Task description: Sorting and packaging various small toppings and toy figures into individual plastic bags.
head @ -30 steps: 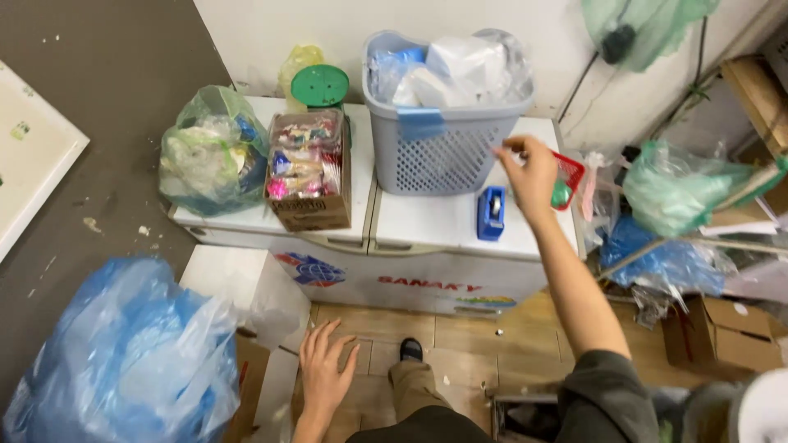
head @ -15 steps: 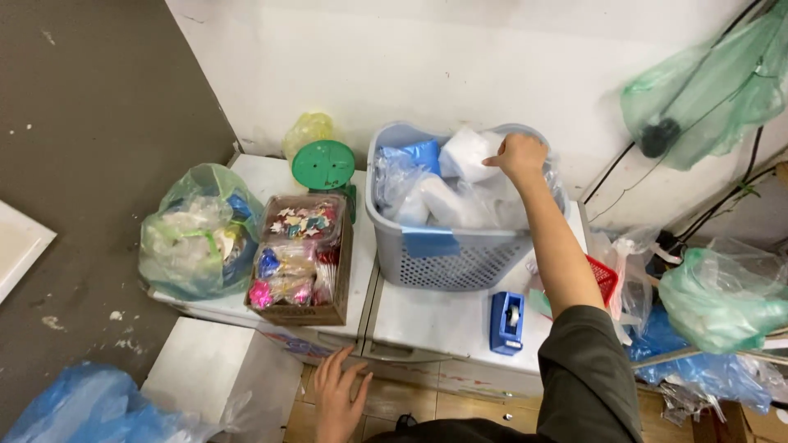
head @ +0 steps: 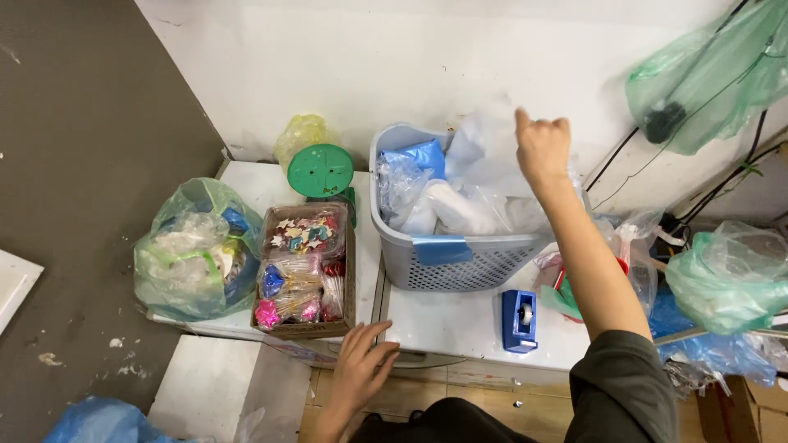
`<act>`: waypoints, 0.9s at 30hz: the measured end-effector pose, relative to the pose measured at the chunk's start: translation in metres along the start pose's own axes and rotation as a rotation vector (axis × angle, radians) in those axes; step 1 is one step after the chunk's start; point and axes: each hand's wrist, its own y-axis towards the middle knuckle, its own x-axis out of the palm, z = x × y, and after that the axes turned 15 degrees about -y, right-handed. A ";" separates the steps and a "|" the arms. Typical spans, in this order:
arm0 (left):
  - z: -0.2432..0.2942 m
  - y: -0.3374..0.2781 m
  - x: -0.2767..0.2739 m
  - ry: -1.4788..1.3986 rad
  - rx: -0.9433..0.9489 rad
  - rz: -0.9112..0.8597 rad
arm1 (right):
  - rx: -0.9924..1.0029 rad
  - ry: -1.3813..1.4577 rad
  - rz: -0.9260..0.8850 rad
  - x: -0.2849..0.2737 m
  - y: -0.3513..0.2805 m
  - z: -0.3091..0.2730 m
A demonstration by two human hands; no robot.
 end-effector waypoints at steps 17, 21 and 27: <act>0.038 0.128 -0.031 -0.423 0.131 -0.027 | 0.508 1.221 0.768 -0.203 -0.145 0.030; 0.007 0.133 0.017 -0.718 0.100 -0.260 | 0.699 1.416 0.600 -0.202 -0.246 0.019; 0.070 0.126 0.075 -1.331 -0.453 -0.728 | 1.245 1.224 0.512 -0.203 -0.424 0.016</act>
